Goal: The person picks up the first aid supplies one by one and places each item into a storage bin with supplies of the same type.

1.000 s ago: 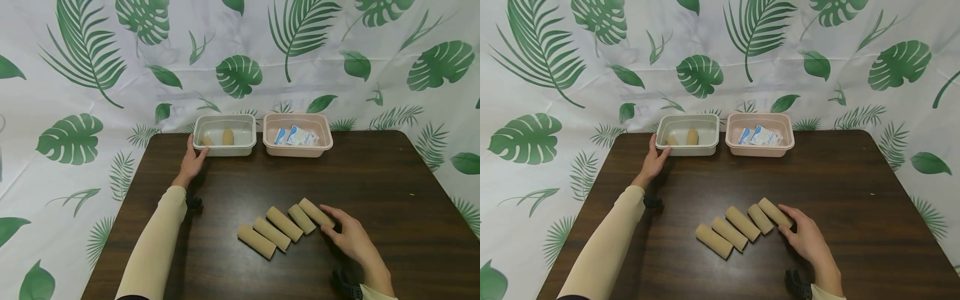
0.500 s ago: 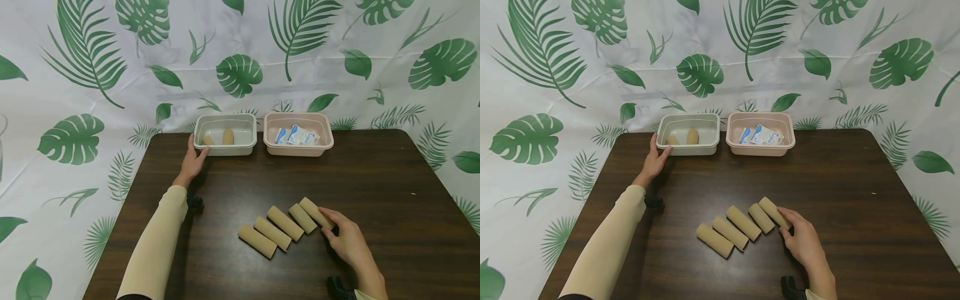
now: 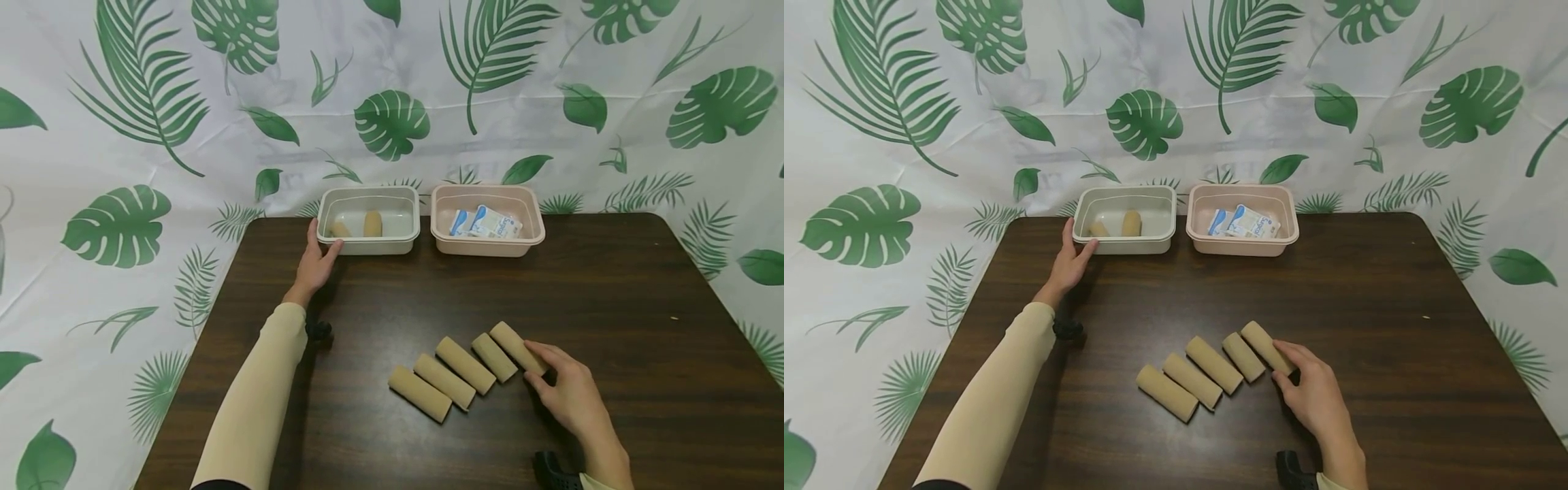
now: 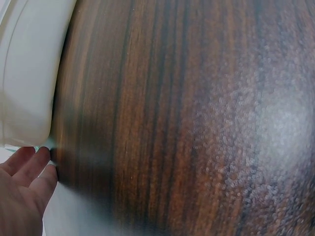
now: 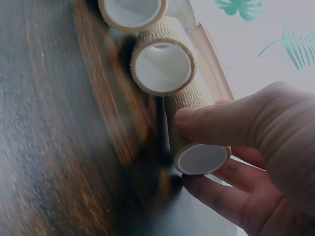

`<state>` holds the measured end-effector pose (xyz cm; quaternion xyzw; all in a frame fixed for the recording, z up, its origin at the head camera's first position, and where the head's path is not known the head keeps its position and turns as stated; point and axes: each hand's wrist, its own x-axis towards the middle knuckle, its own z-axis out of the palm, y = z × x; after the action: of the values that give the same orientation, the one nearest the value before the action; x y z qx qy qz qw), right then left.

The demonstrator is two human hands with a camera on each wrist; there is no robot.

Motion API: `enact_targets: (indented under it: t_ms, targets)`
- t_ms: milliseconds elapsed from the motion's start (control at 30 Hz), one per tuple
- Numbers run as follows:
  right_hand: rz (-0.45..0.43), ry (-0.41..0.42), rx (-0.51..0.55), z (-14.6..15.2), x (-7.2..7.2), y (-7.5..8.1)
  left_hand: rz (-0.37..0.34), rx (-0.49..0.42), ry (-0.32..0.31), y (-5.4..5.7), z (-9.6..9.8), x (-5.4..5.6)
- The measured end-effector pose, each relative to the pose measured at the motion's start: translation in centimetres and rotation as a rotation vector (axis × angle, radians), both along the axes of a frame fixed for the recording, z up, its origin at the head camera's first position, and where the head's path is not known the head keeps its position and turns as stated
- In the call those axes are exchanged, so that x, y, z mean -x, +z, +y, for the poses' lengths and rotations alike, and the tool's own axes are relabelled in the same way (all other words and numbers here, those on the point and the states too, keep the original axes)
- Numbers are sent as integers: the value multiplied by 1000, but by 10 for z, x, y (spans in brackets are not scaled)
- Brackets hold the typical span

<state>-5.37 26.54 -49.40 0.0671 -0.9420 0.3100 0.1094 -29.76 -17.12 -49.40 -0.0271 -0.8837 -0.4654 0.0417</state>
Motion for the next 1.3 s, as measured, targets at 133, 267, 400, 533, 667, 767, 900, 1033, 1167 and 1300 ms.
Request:
enact_targets:
  t_ms: [133,267,400,533,667,767,900,1033,1167,1300]
  targets:
    - [24,-17,15,3,0,1,0,-4,-6,-2,0,0]
    - [44,-42,42,3,2,5,5,-11,-10,-2,0,1]
    - [75,-67,68,1,8,11,3,-7,-13,0,0,2]
    - [110,-72,109,-2,17,22,0,-2,-19,0,2,3]
    - [138,-73,157,-9,32,33,-9,-6,-12,0,2,1]
    - [159,-81,191,-17,45,39,-12,-5,-3,0,2,1]
    - [189,-88,237,-30,63,43,-12,-3,2,1,1,0]
    - [190,-87,281,-43,80,46,-17,-7,5,1,1,1]
    - [162,-64,326,-59,97,47,-23,4,10,0,0,2]
    - [138,-33,396,-75,114,47,-36,13,15,-2,0,4]
